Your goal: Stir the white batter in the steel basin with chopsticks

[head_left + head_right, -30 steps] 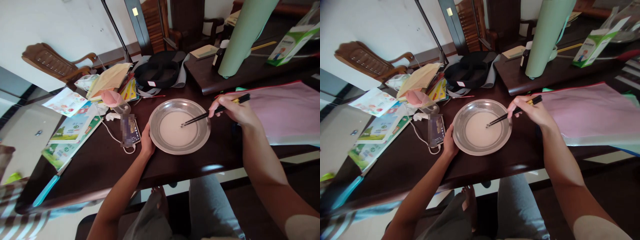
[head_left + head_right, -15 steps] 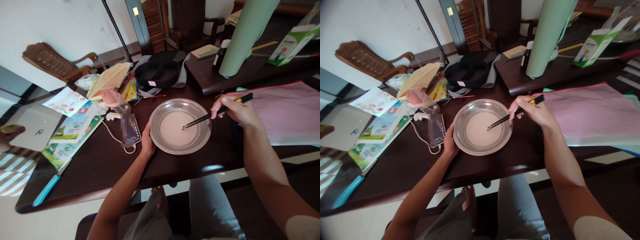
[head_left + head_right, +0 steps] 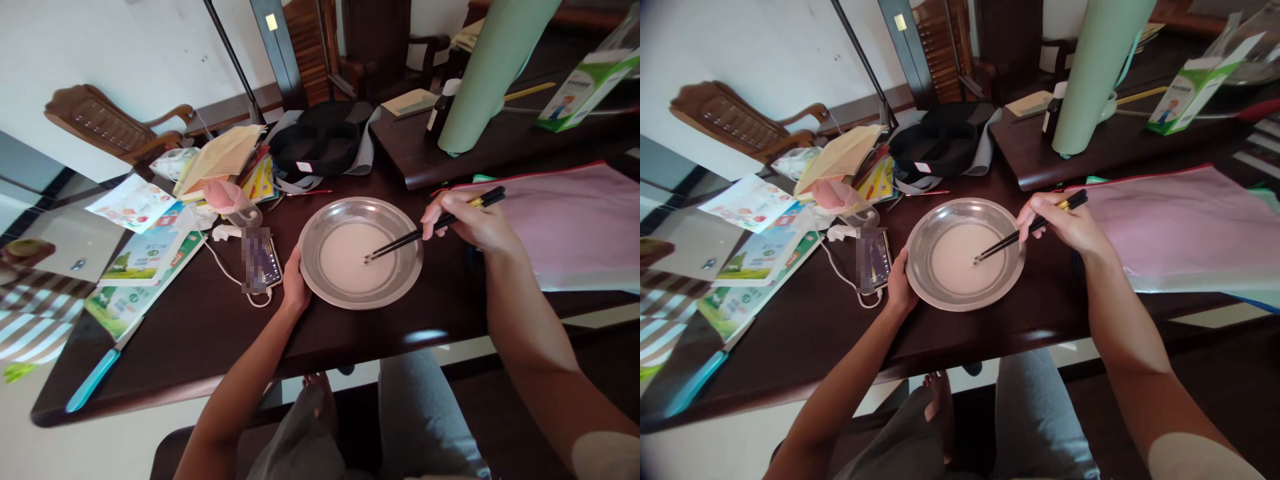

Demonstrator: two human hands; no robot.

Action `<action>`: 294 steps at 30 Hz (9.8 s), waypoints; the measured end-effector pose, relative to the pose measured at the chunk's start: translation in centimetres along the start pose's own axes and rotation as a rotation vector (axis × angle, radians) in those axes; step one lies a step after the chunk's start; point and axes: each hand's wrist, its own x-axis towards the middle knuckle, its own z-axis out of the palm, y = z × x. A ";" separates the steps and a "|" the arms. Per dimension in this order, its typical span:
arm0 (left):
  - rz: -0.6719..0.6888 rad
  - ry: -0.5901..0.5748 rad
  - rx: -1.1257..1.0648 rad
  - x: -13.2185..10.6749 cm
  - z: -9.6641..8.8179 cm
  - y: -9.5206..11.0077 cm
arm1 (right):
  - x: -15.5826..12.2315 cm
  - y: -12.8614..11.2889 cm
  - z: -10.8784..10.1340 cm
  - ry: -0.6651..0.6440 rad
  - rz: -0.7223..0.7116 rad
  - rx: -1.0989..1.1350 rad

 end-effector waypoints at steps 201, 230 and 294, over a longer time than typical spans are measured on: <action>-0.001 0.049 -0.034 0.2 0.1 -0.2 | 0.1 0.0 0.6 -0.019 -0.004 -0.147; 0.009 0.032 -0.006 0.2 0.0 -0.2 | 0.1 -0.4 1.0 -0.105 0.002 -0.198; 0.003 0.007 0.000 0.3 -0.2 -0.2 | 0.0 0.0 -0.2 -0.006 -0.005 -0.040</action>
